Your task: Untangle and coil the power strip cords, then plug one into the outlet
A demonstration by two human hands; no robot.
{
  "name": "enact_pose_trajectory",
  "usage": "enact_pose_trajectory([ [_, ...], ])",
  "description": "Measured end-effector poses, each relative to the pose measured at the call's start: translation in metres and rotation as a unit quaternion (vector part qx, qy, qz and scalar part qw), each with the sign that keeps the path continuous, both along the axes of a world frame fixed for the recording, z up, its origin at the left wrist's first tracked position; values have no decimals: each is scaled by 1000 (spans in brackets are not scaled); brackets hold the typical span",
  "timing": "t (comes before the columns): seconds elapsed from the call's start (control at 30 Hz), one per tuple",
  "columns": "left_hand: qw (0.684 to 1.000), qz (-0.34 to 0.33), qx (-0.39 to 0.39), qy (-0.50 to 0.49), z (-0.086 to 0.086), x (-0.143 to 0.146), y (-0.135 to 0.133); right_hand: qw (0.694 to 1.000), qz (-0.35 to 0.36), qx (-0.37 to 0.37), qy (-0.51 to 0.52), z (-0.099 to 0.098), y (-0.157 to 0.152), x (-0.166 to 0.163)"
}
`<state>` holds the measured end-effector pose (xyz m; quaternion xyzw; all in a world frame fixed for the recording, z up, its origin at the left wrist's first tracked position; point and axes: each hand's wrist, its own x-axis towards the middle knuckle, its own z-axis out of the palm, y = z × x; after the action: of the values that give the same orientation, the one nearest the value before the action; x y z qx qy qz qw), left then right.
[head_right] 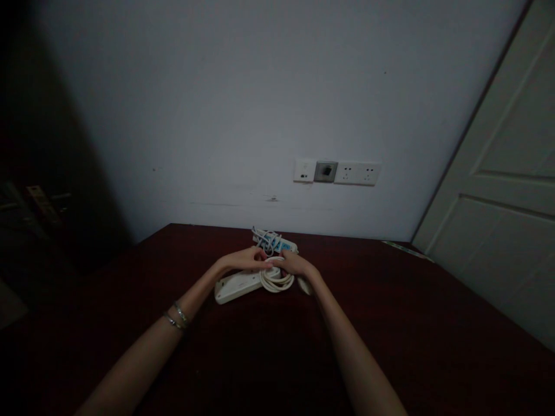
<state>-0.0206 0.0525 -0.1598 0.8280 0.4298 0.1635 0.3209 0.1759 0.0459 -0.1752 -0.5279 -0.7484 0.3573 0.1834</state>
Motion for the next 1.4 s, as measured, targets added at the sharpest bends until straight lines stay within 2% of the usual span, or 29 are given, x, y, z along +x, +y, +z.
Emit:
enact_pose_trajectory([
  [0.2, 991, -52, -95, -76, -20, 13, -2, 1000, -14, 6, 10, 3, -5, -4],
  [0.33, 986, -57, -97, -121, -20, 11, 0, 999, -19, 18, 22, 8, -8, -8],
  [0.47, 986, -66, -48, -142, -4, 8, -2, 996, 4, 72, 46, 23, -17, -13],
  [0.63, 984, -128, -52, -109, 35, 0, -17, 990, 42, 109, 74, 54, -40, -20],
  [0.8, 982, -173, 26, -74, 64, -8, -35, 985, 64, 134, 88, 73, -56, -25],
  [0.9, 979, -181, 55, -78, 69, -8, -40, 983, 64, 134, 108, 77, -59, -24],
  [1.13, 974, -148, 136, -99, 78, -3, -50, 979, 67, 124, 145, 83, -59, -19],
  [1.4, 974, -130, 152, -110, 79, -3, -53, 977, 100, 106, 155, 99, -71, -9],
])
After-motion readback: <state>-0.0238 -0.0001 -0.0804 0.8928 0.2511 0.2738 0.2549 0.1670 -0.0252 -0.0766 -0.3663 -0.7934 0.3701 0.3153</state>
